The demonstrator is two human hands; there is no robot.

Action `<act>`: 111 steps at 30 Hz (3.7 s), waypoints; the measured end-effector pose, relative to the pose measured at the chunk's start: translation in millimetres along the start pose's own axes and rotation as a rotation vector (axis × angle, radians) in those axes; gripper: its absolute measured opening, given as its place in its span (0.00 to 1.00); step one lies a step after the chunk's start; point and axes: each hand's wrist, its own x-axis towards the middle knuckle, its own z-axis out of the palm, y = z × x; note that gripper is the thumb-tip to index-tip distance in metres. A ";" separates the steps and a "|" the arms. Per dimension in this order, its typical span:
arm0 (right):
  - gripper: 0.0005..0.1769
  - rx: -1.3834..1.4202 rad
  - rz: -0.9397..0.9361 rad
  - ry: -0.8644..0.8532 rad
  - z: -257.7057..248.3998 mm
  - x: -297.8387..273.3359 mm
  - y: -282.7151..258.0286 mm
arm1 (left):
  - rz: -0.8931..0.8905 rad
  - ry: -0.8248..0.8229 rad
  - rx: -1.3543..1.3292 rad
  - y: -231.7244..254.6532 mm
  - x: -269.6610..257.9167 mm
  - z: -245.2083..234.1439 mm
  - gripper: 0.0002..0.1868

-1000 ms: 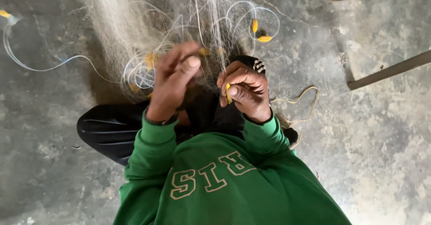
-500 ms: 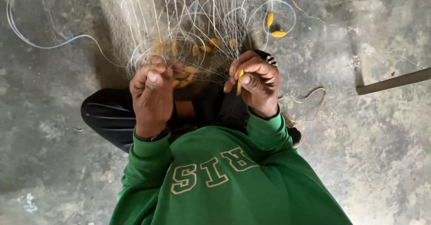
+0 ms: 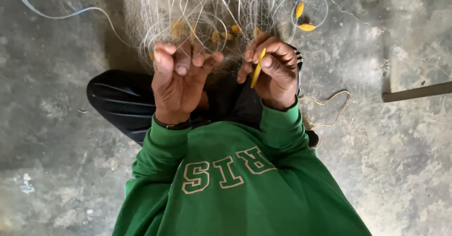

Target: Repairing and organizing a fishing net by untangling the mesh and floats

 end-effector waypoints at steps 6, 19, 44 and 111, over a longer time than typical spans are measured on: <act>0.14 0.029 0.029 0.001 -5.3 -4.6 -1.1 | 0.038 0.066 0.125 -4.6 -4.9 0.9 0.09; 0.13 0.081 0.001 0.002 -21.7 -11.3 -4.6 | -0.036 -0.105 -0.121 -21.0 -0.6 -11.9 0.12; 0.14 -0.094 -0.094 -0.041 -38.5 -9.0 -20.7 | -0.059 -0.026 -0.163 -47.1 -8.7 -13.4 0.06; 0.08 -1.021 -0.705 -0.436 28.2 4.1 -27.2 | -0.003 -0.153 0.094 -29.7 -21.6 -4.0 0.19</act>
